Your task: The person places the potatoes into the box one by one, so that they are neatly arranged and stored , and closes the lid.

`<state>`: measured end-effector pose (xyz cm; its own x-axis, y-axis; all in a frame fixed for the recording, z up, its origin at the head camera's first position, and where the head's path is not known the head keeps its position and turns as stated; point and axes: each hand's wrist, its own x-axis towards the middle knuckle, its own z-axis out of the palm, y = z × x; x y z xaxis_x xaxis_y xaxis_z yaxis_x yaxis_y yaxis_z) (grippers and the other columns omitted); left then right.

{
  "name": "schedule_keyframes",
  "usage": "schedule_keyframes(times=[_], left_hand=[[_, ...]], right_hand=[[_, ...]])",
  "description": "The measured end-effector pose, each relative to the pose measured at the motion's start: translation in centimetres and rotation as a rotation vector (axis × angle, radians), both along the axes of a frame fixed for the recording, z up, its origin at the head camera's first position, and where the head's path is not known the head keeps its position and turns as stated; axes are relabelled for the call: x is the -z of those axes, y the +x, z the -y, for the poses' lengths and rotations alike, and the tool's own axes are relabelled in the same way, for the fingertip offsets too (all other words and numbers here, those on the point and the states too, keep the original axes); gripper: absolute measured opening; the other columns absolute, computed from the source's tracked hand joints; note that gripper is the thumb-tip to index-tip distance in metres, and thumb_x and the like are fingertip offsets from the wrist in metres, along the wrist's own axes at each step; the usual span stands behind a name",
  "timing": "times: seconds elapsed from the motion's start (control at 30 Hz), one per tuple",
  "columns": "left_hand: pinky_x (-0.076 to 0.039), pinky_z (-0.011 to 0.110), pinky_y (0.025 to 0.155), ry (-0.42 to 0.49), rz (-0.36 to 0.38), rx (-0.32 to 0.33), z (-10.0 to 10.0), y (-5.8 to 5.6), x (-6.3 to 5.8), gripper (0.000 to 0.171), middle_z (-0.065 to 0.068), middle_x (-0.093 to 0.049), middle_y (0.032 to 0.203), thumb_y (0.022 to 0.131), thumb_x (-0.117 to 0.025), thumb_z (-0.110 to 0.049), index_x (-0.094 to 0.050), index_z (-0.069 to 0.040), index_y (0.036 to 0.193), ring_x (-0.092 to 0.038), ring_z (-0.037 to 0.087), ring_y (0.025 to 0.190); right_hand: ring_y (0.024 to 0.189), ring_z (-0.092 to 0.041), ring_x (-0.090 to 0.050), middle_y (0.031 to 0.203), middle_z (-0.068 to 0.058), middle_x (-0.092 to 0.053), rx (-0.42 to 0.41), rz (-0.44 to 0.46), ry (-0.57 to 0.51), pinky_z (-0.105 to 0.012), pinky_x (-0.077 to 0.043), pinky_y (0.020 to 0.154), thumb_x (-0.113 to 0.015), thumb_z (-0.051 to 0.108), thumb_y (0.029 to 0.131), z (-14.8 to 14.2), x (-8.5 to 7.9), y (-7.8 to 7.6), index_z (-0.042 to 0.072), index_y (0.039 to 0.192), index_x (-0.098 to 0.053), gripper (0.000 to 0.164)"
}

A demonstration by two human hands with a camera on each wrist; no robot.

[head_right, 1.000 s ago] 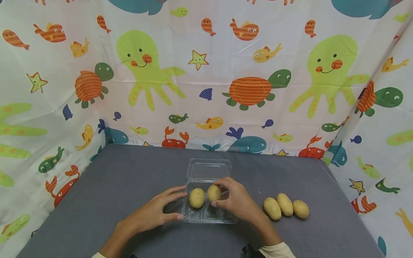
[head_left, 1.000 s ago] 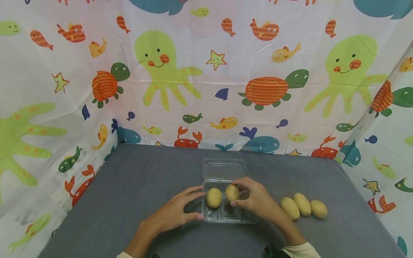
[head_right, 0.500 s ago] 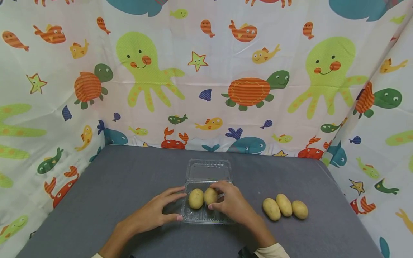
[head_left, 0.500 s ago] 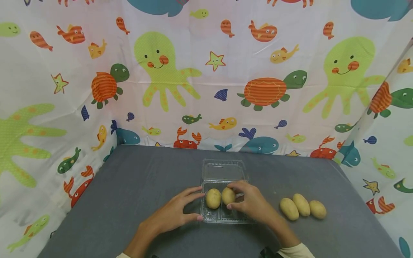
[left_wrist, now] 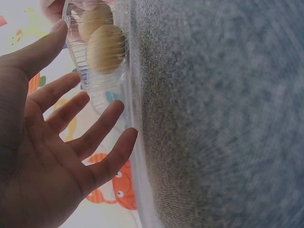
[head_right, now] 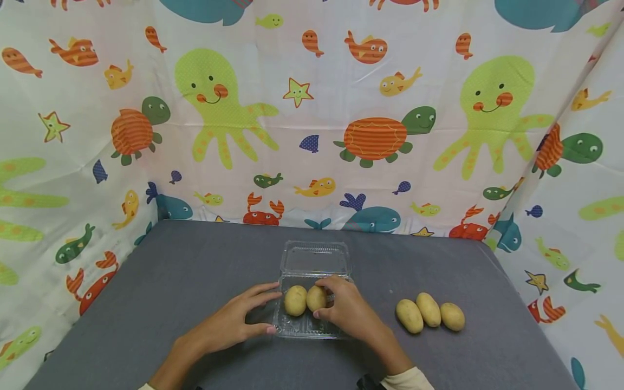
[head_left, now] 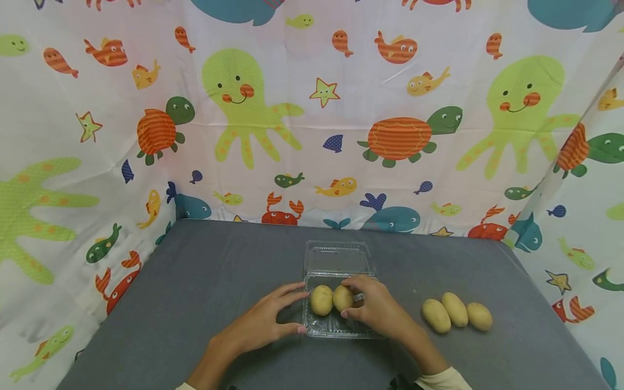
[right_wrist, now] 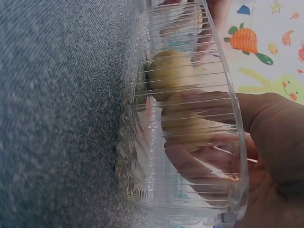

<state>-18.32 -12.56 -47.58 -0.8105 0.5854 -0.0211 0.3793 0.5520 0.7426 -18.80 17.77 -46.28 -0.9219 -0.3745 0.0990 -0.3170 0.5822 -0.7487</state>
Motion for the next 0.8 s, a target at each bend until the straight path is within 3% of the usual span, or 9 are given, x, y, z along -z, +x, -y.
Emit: schedule_keyframes(times=[0.3,0.8], left_hand=[[-0.037,0.066,0.118,-0.001,-0.017,-0.003,0.03,0.0,0.11,0.071,-0.011,-0.037,0.168,0.095,-0.076,-0.055,-0.052,-0.032,0.158,-0.038,0.03,0.155],[-0.037,0.066,0.117,0.008,-0.02,0.006,0.06,0.08,0.13,0.072,-0.01,-0.037,0.168,0.095,-0.076,-0.056,-0.051,-0.031,0.158,-0.038,0.03,0.155]], right_hand=[[0.114,-0.031,-0.067,0.135,-0.017,-0.065,0.018,-0.022,0.039,-0.024,-0.061,0.081,-0.093,0.002,0.079,0.47,0.17,0.15,-0.004,0.133,-0.066,0.061],[0.119,-0.031,-0.067,0.134,-0.014,-0.067,0.02,-0.076,0.161,-0.031,-0.062,0.083,-0.093,0.006,0.08,0.88,0.14,0.35,0.0,0.13,-0.069,0.056]])
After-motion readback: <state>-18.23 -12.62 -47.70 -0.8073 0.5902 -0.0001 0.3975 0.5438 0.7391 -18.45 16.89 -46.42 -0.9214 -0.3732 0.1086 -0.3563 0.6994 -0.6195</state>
